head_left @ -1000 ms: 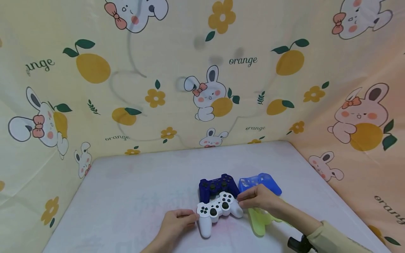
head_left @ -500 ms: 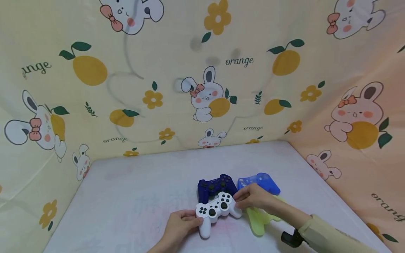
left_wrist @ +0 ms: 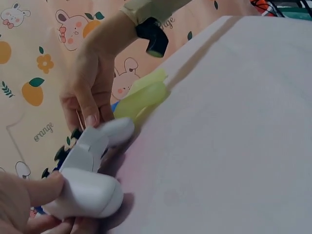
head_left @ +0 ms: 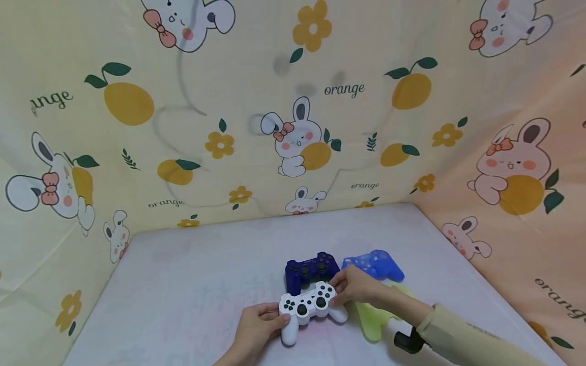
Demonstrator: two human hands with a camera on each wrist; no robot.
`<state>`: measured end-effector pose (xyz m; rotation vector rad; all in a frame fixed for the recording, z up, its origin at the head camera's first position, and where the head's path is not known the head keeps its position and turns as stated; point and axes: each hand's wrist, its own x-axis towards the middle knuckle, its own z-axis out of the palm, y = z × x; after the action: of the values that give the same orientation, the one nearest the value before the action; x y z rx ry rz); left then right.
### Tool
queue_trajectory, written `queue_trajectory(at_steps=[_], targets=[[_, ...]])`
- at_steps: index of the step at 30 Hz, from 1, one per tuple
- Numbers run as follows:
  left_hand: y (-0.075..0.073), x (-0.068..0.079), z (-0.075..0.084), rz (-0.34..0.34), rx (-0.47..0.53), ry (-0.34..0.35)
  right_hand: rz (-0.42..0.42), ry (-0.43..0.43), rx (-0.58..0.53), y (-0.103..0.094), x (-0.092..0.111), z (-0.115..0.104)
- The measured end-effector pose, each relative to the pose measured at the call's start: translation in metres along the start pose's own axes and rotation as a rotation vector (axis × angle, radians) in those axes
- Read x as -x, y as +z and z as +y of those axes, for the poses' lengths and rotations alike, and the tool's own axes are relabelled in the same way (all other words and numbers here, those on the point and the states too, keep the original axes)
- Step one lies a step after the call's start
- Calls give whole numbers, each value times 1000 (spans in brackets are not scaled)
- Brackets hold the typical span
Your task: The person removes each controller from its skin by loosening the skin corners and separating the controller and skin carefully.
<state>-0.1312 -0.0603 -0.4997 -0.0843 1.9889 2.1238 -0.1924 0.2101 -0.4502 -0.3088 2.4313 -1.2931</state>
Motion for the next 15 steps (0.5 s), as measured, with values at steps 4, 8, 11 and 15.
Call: queue_trajectory(at_steps=[4,8,11,15], targets=[[-6,0,3,-59,19,27,17,1,-22,0,8,-5],[-9,0,11,-113,21,30,17,25,-91,-2,21,-8],[-9,0,14,-144,9,21,20,47,-144,-2,30,-7],[-8,0,14,-176,0,16,29,70,-174,-1,38,-3]])
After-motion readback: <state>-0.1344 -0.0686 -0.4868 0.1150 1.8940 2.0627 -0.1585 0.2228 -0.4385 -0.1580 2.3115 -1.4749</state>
